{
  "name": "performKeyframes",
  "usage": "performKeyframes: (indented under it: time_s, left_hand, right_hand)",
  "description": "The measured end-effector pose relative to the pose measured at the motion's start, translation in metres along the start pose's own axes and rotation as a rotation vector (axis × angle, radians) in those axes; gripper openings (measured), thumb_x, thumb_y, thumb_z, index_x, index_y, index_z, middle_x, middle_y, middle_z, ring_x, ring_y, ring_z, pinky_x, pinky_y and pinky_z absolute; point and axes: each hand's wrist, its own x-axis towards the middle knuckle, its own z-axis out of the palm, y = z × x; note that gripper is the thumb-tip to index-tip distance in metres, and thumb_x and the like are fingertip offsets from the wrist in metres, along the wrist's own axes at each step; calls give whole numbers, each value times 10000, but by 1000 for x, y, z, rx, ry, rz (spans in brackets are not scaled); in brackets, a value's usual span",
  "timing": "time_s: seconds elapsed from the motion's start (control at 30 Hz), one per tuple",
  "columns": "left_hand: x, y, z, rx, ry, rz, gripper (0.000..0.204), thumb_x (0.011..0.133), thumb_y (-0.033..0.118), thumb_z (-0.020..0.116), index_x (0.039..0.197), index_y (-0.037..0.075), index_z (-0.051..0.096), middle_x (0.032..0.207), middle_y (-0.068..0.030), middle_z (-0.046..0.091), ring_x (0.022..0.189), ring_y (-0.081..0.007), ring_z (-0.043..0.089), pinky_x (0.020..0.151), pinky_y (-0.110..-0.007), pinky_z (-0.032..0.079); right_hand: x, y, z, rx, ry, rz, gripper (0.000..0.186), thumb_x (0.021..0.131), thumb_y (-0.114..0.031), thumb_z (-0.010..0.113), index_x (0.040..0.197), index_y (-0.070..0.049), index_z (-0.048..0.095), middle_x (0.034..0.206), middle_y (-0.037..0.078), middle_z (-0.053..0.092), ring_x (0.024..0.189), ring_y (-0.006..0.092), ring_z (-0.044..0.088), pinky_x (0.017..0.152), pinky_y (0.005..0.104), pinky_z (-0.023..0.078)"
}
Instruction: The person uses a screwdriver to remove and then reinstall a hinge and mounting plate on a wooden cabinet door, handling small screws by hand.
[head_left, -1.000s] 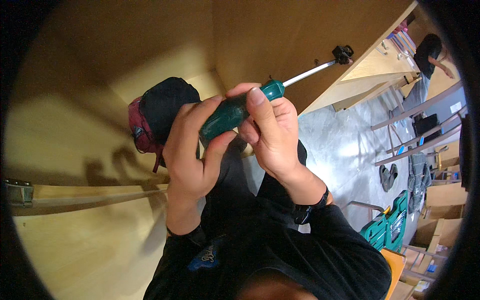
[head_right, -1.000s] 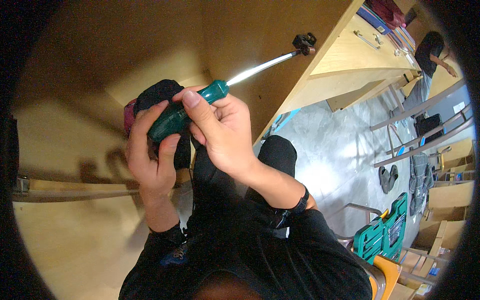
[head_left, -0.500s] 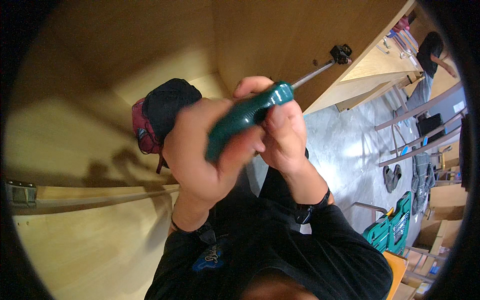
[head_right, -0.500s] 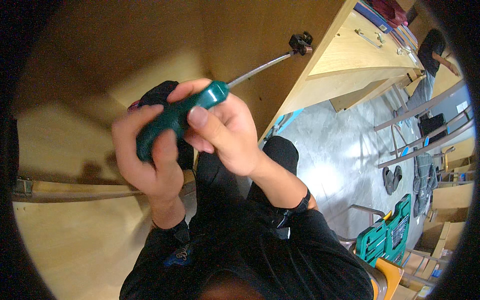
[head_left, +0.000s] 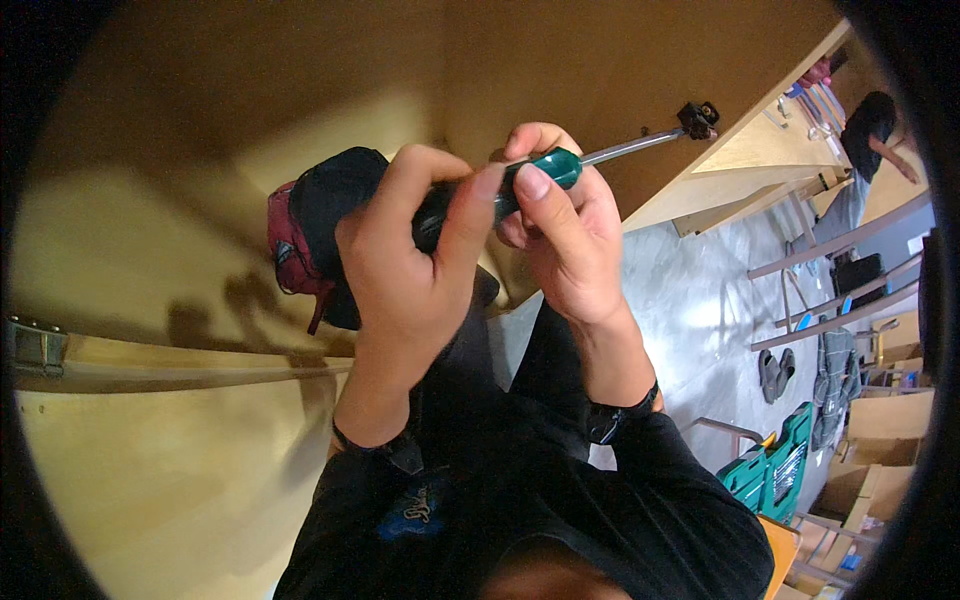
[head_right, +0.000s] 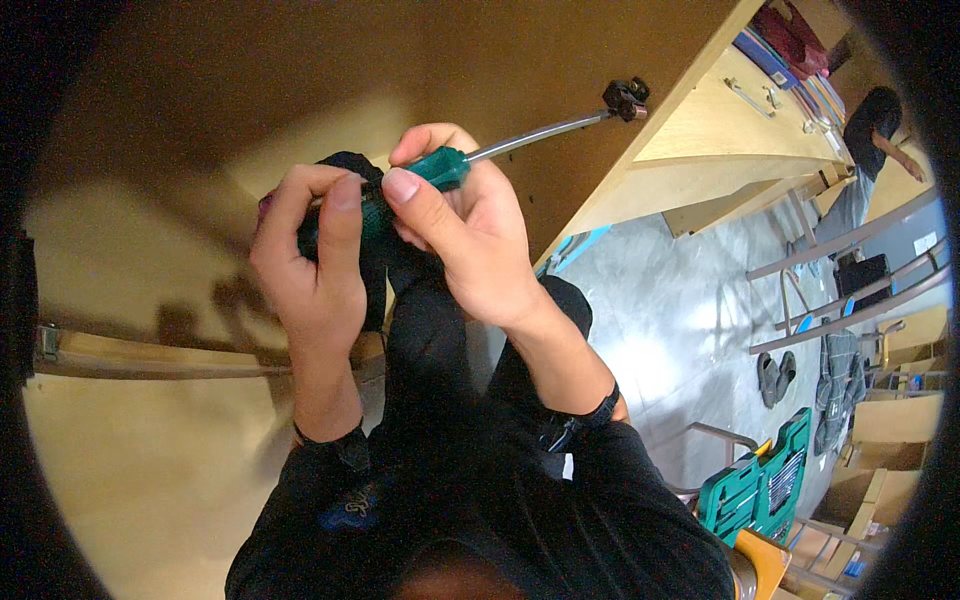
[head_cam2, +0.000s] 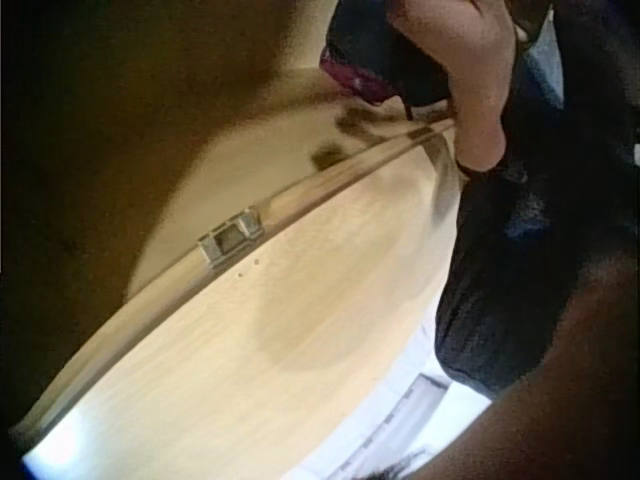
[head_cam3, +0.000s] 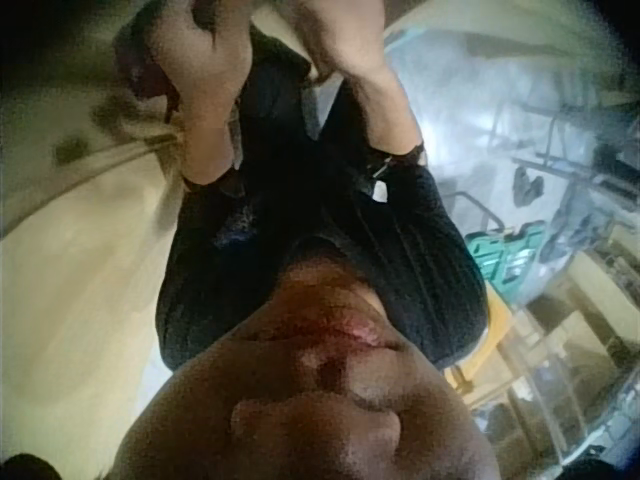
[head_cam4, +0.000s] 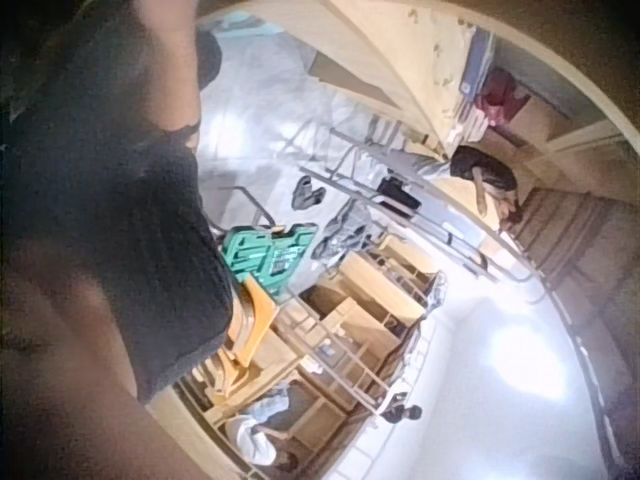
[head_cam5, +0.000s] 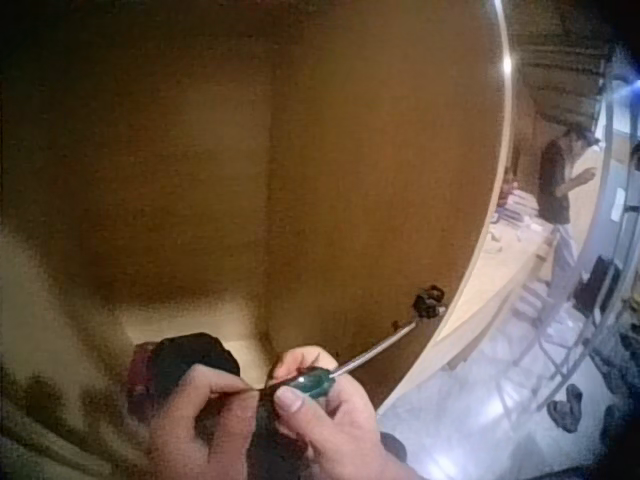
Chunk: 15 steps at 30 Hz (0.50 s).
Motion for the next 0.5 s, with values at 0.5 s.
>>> performKeyframes:
  time_s: [0.5]
  left_hand:
    - [3,-5,-15,-436,-151,-513,324,895,284,593,749,0,537,530,-51,440,495,-61,436,455,-253,327]
  right_hand:
    - [0,8,-9,-15,-86,15,266,930,-199,529,1106,1,513,683,-28,461,583,39,373,502,187,273]
